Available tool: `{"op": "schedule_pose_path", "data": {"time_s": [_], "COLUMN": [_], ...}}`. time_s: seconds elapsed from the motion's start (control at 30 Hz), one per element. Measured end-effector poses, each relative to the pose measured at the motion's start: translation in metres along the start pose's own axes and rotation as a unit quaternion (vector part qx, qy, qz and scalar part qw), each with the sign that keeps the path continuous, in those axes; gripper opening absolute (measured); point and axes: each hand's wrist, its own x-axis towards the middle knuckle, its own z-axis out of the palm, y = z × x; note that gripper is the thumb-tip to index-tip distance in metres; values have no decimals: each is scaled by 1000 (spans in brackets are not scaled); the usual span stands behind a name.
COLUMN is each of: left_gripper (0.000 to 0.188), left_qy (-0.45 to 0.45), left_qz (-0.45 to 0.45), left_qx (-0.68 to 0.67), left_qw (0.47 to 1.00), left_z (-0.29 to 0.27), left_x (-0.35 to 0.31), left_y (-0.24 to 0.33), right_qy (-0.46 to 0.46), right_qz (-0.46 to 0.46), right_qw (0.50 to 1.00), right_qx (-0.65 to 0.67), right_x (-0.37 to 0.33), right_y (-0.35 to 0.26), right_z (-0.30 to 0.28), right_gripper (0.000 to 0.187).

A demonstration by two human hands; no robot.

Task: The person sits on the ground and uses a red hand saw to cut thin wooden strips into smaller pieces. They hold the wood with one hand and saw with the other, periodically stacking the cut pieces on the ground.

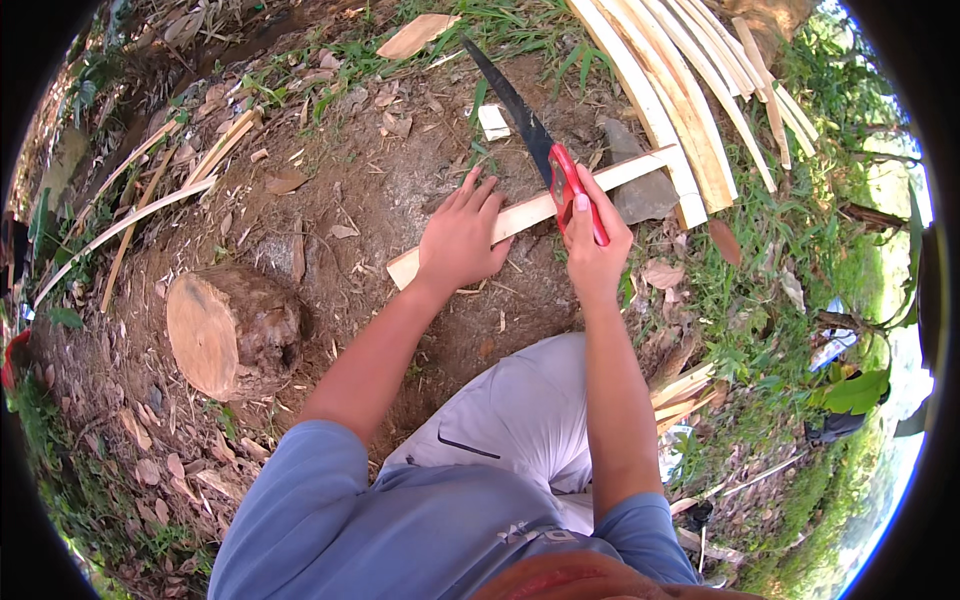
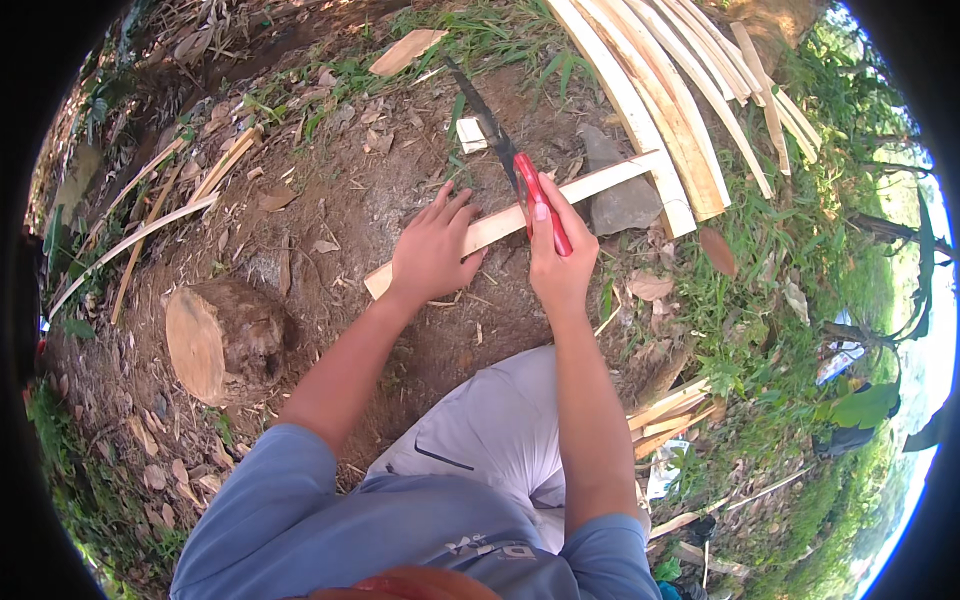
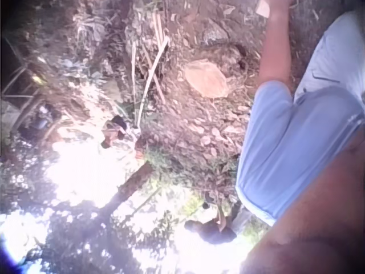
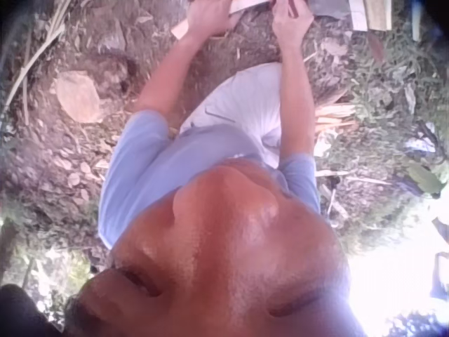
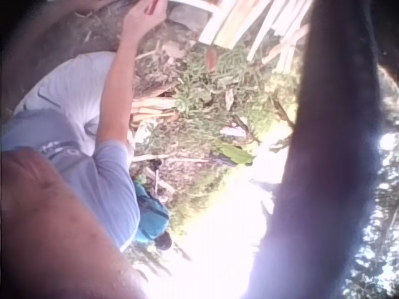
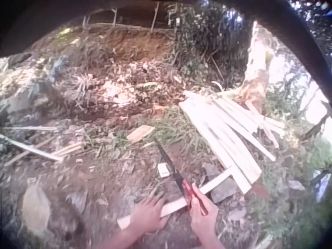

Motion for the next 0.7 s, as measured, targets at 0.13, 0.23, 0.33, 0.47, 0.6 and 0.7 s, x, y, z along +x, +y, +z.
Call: {"op": "schedule_pose_path", "data": {"time_s": [0.13, 0.23, 0.33, 0.47, 0.6, 0.7], "left_gripper": [61, 62, 63, 63, 66, 73], "left_qy": [-15, -26, -30, -21, -29, -20], "left_qz": [-10, -18, -19, -17, -22, -45], "left_qx": [3, 10, 23, 30, 24, 28], "left_qw": [1000, 999, 999, 999, 999, 998], "left_z": [0, 3, 4, 3, 3, 3], "left_x": [1, 2, 2, 3, 1, 1], "left_y": [-1, 0, 0, 1, -1, 2], "right_qy": [0, 7, 7, 3, -16, -24], "right_qz": [-1, 6, 29, 24, -22, -71], "right_qw": [1000, 1000, 999, 1000, 998, 993], "right_qx": [-5, 5, 16, 3, -51, -89], "right_x": [-2, -7, -11, -12, -13, -18], "right_y": [-2, 1, -2, -9, -18, -18], "right_z": [-1, -2, -2, -5, -4, -3], "right_gripper": [39, 39, 38, 37, 38, 38]}}
